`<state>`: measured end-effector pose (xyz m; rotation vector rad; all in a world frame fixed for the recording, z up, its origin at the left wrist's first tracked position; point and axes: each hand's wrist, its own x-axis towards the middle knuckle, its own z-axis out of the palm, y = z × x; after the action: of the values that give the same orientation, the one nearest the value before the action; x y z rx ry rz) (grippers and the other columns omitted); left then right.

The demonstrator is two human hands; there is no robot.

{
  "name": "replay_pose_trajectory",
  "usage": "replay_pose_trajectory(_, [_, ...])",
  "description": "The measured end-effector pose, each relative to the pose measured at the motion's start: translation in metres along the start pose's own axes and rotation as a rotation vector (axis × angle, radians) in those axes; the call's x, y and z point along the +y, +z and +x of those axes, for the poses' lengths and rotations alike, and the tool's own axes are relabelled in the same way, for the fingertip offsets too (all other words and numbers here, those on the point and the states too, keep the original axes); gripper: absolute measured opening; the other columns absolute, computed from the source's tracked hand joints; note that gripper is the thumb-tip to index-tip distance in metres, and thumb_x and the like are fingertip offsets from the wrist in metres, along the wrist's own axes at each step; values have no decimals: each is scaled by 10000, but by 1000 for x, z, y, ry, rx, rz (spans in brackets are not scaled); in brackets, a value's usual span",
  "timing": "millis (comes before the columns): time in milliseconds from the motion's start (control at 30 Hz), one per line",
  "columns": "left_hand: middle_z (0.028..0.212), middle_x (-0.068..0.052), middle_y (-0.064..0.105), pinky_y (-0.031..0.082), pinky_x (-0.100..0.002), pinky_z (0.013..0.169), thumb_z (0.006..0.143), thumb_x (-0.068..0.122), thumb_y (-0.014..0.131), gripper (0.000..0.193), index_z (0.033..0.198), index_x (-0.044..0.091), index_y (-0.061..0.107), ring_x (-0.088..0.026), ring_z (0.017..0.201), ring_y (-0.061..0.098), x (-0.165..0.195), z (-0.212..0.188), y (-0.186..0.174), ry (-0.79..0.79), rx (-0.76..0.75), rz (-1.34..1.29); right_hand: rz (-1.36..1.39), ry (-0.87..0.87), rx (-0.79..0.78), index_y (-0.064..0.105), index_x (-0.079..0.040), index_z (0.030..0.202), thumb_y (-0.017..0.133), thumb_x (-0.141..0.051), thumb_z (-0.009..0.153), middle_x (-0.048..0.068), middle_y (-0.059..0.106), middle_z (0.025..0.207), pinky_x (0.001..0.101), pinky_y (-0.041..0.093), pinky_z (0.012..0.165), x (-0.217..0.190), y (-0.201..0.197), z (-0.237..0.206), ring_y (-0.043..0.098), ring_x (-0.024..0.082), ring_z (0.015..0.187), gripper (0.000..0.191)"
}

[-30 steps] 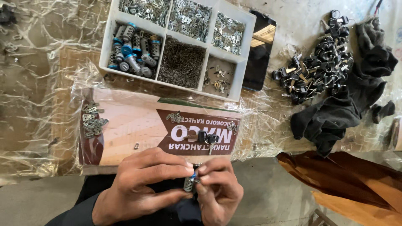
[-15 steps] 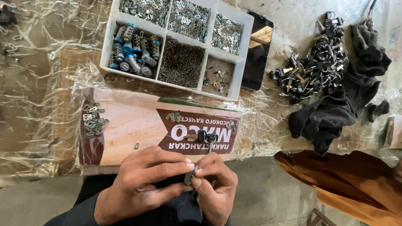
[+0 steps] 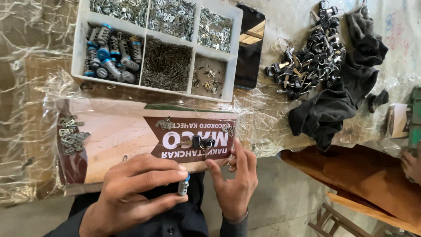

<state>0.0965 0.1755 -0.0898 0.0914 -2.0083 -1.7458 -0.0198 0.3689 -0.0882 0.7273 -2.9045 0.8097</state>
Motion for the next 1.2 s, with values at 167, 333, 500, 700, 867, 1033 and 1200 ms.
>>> replay_pose_trajectory(167, [1078, -33, 755, 610, -295, 775, 721, 158, 918, 442, 1128, 108, 754, -182, 914, 756, -1, 7, 12, 15, -12, 27, 7, -151, -40, 549, -3, 1427, 864, -525, 638, 83, 508, 1097, 367, 528, 748, 31, 3, 0, 605, 274, 910, 997])
replay_pose_trajectory(333, [1087, -33, 761, 603, -294, 756, 729, 161, 916, 436, 1131, 109, 756, -178, 899, 752, -3, 12, 17, 14, -18, 18, -20, -459, 91, 657, -79, 1244, 856, -339, 834, 73, 589, 1090, 384, 551, 794, 70, 14, -13, 636, 267, 927, 524])
replay_pose_trajectory(500, [1094, -34, 760, 595, -300, 744, 735, 153, 910, 431, 1134, 115, 750, -188, 889, 742, -7, 15, 22, 32, -44, 43, 708, -136, 58, 705, -40, 1047, 763, -29, 914, 106, 705, 997, 346, 601, 706, 60, 21, -46, 724, 235, 851, 146])
replay_pose_trajectory(700, [1116, -32, 756, 602, -302, 763, 735, 160, 915, 449, 1147, 119, 743, -193, 910, 744, -1, 11, 26, 52, -31, 58, 625, -309, 182, 656, -50, 1015, 783, 50, 831, 129, 756, 937, 280, 621, 723, 22, 4, -43, 756, 194, 814, 245])
replay_pose_trajectory(867, [1106, -32, 757, 603, -302, 765, 719, 158, 914, 459, 1145, 116, 749, -189, 912, 744, 2, 6, 17, 28, -43, 64, 756, -332, 117, 646, -45, 1031, 788, 95, 818, 149, 745, 963, 319, 594, 783, -7, -5, -22, 719, 226, 827, 292])
replay_pose_trajectory(1033, [1088, -25, 751, 599, -300, 759, 715, 173, 918, 476, 1156, 120, 748, -188, 908, 741, -3, 1, 5, 42, -19, 76, 685, -320, 88, 668, -56, 1020, 797, 102, 781, 113, 750, 934, 319, 567, 763, -23, 5, -20, 703, 222, 806, 314])
replay_pose_trajectory(1200, [1070, -17, 746, 588, -309, 754, 722, 184, 922, 481, 1169, 133, 751, -193, 896, 732, -8, -3, -3, 49, -23, 69, 736, -342, 100, 673, -63, 1018, 766, 90, 790, 118, 745, 939, 303, 512, 727, -23, 15, -23, 663, 192, 759, 291])
